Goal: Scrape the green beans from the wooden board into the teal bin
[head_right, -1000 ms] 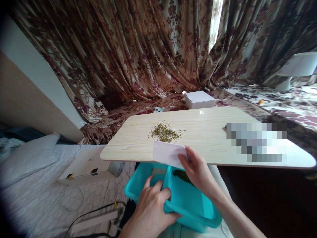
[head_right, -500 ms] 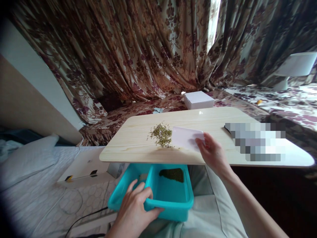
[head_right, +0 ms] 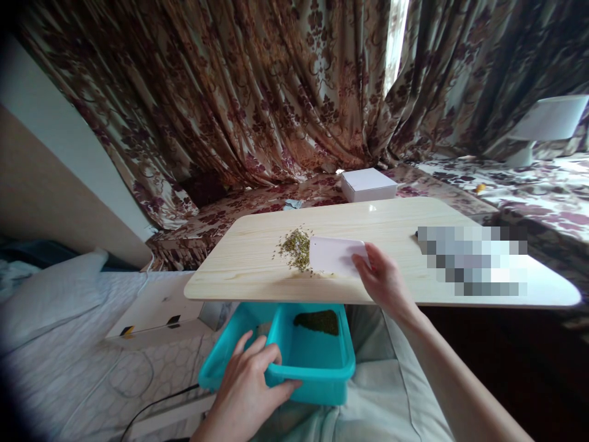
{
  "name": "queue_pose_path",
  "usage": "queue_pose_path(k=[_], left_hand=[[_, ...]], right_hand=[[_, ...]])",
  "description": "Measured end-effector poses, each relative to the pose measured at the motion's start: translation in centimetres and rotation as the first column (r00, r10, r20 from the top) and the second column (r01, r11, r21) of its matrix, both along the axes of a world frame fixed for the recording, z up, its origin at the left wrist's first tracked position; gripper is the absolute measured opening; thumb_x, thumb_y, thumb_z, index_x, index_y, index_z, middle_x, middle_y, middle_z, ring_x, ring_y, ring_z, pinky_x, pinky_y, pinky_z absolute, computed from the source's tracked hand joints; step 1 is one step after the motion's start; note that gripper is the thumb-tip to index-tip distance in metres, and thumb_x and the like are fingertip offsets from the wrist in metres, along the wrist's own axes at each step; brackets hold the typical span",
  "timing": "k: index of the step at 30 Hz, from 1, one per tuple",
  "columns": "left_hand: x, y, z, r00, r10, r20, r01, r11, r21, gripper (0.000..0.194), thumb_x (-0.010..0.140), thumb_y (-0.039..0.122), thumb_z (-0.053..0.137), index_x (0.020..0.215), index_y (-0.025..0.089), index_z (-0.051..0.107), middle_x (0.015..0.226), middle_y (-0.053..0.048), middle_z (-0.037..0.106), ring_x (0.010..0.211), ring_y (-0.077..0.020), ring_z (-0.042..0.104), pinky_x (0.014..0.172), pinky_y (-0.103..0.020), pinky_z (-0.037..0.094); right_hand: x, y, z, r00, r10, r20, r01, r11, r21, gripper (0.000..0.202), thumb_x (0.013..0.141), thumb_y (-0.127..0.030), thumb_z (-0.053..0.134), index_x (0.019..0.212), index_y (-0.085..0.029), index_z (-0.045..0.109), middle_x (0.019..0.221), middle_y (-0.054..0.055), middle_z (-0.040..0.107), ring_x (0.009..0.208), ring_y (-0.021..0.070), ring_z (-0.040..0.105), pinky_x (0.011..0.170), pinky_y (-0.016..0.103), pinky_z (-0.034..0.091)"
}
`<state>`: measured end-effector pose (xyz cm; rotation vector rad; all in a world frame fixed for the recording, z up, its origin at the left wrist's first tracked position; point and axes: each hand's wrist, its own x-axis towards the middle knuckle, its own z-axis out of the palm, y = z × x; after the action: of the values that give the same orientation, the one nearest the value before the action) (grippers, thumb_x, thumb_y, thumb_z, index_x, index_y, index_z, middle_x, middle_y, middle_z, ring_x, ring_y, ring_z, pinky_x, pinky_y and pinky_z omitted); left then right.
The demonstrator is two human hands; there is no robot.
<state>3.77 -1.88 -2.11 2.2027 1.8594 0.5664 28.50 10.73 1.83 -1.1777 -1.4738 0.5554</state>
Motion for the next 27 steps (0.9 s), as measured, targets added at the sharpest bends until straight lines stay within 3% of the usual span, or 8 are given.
queue_pose_path(k=[13, 19, 27], left_hand=[[-0.6, 0.3, -0.4, 0.999, -0.046, -0.009, 0.046, 0.998, -0.039, 0.025, 0.07, 0.03, 0.076, 0.066, 0.023, 0.052, 0.072, 0.004, 0.055, 0.08, -0.0209, 0.063, 0.109, -0.057, 0.031], [-0.6, 0.3, -0.1, 0.999, -0.035, 0.001, 0.035, 0.999, -0.038, 0.024, 0.071, 0.03, 0.075, 0.067, 0.023, 0.052, 0.073, 0.004, 0.055, 0.083, -0.0212, 0.064, 0.11, -0.056, 0.03], [-0.6, 0.4, -0.1, 0.999, -0.038, 0.005, 0.038, 0.998, -0.054, 0.025, 0.071, 0.03, 0.074, 0.066, 0.023, 0.05, 0.073, 0.004, 0.054, 0.082, -0.0212, 0.063, 0.111, -0.057, 0.029]], right_hand=[[0.1, -0.9, 0.2, 1.0, 0.029, 0.011, -0.029, 0.999, -0.025, 0.039, 0.08, -0.06, 0.061, 0.077, -0.021, 0.058, 0.07, 0.004, 0.064, 0.063, 0.0183, 0.061, 0.054, 0.028, 0.048], [-0.2, -1.5, 0.6, 0.999, 0.041, 0.012, -0.041, 0.999, -0.023, 0.041, 0.078, -0.061, 0.063, 0.069, -0.022, 0.055, 0.058, 0.001, 0.056, 0.06, 0.0188, 0.061, 0.053, 0.028, 0.05], [-0.6, -1.0, 0.2, 0.999, 0.036, 0.014, -0.036, 0.999, -0.012, 0.039, 0.08, -0.06, 0.061, 0.076, -0.022, 0.057, 0.07, 0.004, 0.065, 0.064, 0.0187, 0.062, 0.054, 0.027, 0.05]])
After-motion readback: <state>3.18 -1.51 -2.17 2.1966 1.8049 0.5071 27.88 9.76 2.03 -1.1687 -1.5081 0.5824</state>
